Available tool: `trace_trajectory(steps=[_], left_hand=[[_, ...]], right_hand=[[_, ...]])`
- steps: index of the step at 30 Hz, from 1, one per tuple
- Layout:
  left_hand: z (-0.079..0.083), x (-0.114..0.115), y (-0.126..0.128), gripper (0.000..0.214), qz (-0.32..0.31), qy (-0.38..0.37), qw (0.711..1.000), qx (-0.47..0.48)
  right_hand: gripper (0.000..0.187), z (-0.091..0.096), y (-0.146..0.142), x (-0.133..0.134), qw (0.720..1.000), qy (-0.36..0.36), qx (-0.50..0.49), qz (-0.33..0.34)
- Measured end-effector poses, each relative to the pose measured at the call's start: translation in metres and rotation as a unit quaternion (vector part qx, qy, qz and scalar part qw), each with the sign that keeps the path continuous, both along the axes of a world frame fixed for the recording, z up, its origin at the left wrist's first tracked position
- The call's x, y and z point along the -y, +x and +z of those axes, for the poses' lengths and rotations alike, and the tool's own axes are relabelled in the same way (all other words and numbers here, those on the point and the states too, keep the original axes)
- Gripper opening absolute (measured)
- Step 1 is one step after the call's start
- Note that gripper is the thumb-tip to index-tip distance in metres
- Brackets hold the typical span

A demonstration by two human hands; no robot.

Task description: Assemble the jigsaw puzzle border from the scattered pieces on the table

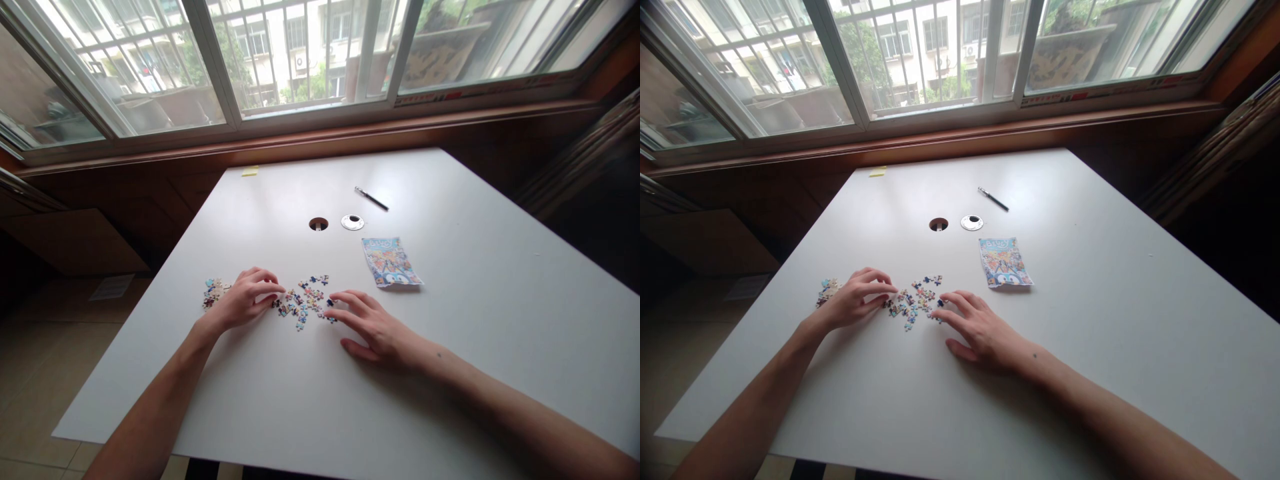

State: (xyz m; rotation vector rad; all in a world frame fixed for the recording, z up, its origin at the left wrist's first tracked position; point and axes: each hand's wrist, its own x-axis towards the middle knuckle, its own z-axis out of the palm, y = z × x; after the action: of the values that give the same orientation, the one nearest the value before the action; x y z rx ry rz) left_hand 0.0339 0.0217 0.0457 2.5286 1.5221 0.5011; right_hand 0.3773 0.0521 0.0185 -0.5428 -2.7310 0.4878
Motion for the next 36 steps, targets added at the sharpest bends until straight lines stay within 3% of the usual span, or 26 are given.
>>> trace_trajectory(steps=[5, 10, 16, 24, 31, 36], left_hand=[[0.012, 0.000, -0.047, 0.023, 0.127, 0.056, 0.990, -0.006], [0.021, 0.007, -0.074, 0.021, 0.165, 0.015, 0.985, -0.043], [0.018, 0.008, -0.069, 0.026, 0.185, -0.069, 0.979, -0.056], [0.018, 0.006, -0.060, 0.017, 0.181, -0.048, 0.982, -0.007], [0.012, 0.006, -0.030, 0.019, 0.076, -0.087, 0.992, 0.047], [0.015, 0.009, -0.017, 0.022, 0.048, -0.119, 0.990, 0.059]], right_hand=[[0.051, 0.000, 0.001, 0.000, 1.000, 0.000, 0.000, 0.001], [0.052, -0.001, 0.002, 0.000, 1.000, -0.004, -0.001, -0.002], [0.052, -0.001, 0.002, 0.000, 1.000, -0.006, -0.001, -0.002], [0.052, -0.003, 0.002, 0.000, 1.000, -0.003, 0.003, -0.003], [0.053, -0.002, 0.001, 0.000, 1.000, -0.002, -0.008, -0.003], [0.051, 0.000, 0.001, 0.000, 1.000, -0.001, -0.003, 0.001]])
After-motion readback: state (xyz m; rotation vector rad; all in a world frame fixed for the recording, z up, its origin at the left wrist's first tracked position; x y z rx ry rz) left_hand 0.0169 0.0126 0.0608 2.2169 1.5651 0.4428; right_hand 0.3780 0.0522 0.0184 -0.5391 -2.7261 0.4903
